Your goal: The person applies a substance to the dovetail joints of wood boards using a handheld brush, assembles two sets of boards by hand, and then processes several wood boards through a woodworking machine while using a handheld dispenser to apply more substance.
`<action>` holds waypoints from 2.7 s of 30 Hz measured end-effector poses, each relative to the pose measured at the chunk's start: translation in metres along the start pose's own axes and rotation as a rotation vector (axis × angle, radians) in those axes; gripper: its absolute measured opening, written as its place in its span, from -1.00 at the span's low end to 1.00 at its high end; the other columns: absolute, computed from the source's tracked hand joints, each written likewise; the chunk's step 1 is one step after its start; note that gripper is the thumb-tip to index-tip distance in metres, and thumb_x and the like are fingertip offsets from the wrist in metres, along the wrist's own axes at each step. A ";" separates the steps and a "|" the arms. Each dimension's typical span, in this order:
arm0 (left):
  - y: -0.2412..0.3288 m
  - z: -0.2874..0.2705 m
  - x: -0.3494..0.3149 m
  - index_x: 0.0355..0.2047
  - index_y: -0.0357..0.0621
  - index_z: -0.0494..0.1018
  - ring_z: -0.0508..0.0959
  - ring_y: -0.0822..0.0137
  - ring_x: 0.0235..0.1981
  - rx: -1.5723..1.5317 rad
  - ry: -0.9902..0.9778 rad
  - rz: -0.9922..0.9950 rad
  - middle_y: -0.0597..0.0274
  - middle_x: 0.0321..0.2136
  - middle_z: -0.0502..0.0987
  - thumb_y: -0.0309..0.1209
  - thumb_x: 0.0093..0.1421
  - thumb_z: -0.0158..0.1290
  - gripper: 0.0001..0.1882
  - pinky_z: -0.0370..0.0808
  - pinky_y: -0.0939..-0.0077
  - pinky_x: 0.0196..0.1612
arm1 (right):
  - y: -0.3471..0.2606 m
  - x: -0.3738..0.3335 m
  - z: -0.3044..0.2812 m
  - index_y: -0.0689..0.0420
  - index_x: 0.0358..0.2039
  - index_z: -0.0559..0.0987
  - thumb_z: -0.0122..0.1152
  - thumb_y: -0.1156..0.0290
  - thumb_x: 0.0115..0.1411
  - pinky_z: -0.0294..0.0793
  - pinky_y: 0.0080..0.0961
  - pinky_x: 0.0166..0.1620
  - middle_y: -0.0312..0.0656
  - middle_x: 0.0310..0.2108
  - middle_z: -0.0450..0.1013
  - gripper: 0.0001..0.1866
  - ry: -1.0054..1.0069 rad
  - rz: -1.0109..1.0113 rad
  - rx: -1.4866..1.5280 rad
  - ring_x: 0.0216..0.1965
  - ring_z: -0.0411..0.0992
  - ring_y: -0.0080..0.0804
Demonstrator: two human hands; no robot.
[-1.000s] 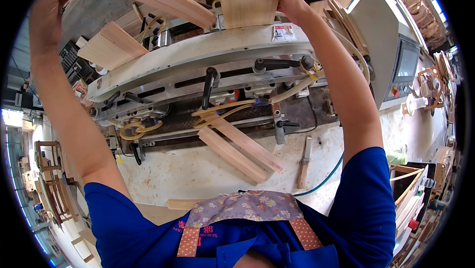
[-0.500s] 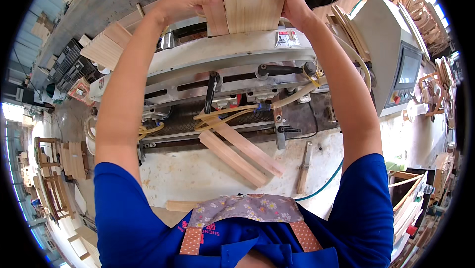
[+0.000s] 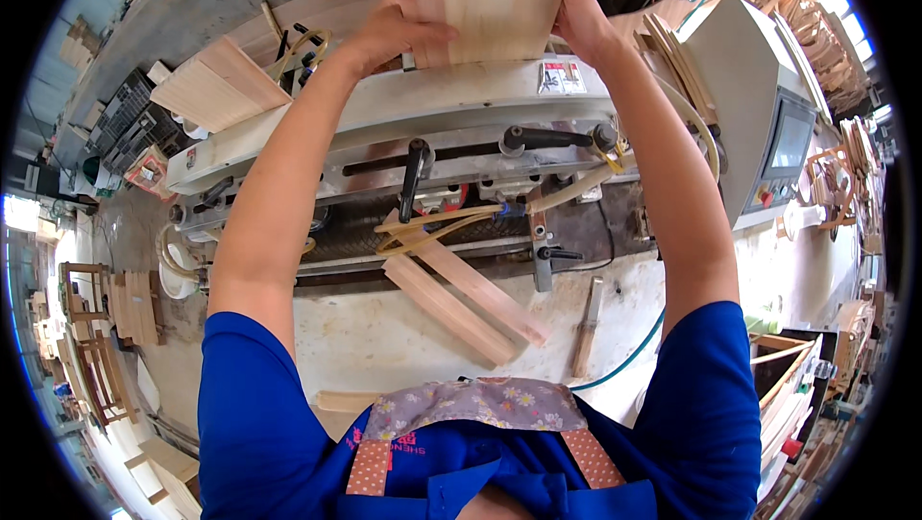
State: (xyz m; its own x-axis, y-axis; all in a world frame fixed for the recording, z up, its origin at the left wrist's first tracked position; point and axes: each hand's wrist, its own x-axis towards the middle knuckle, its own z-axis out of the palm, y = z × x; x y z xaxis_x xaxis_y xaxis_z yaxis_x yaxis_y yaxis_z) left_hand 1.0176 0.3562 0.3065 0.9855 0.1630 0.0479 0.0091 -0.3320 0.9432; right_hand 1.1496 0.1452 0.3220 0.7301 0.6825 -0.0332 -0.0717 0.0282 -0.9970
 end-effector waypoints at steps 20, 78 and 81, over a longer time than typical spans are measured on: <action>0.003 0.005 0.003 -0.09 -0.20 0.48 0.51 0.42 -0.12 0.192 0.032 -0.135 0.23 -0.18 0.55 -0.15 0.00 0.26 -0.47 0.38 0.46 -0.03 | 0.094 -0.294 -0.278 0.11 -0.17 0.57 0.08 0.10 0.20 0.39 -0.63 -0.24 -0.31 -0.35 0.51 -0.64 0.838 0.055 -0.186 -0.38 0.41 -0.58; 0.065 -0.034 0.019 0.10 -0.32 0.29 0.40 0.13 0.06 1.003 0.107 0.371 -0.07 0.02 0.40 -0.03 0.02 0.21 -0.23 0.32 0.36 0.09 | 0.241 -0.486 -0.179 0.22 0.02 0.45 0.20 0.33 0.09 0.41 -0.31 -0.05 0.01 -0.17 0.50 -0.53 1.254 0.160 -1.103 -0.16 0.48 -0.13; 0.070 -0.041 0.035 -0.01 -0.22 0.41 0.46 0.34 -0.22 1.033 -0.041 0.140 0.18 -0.25 0.50 -0.04 0.09 0.15 -0.41 0.38 0.49 -0.18 | 0.190 -0.469 -0.123 0.25 -0.03 0.49 0.16 0.38 0.15 0.44 -0.45 -0.09 -0.04 -0.11 0.49 -0.62 1.056 -0.078 -0.312 -0.13 0.48 -0.29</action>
State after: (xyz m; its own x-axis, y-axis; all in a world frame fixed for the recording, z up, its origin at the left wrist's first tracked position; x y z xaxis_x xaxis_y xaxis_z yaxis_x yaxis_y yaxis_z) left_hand 1.0461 0.3766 0.3871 0.9937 0.0364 0.1063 0.0158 -0.9819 0.1887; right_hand 0.8765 -0.2593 0.1393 0.9489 -0.2845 0.1367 0.0664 -0.2432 -0.9677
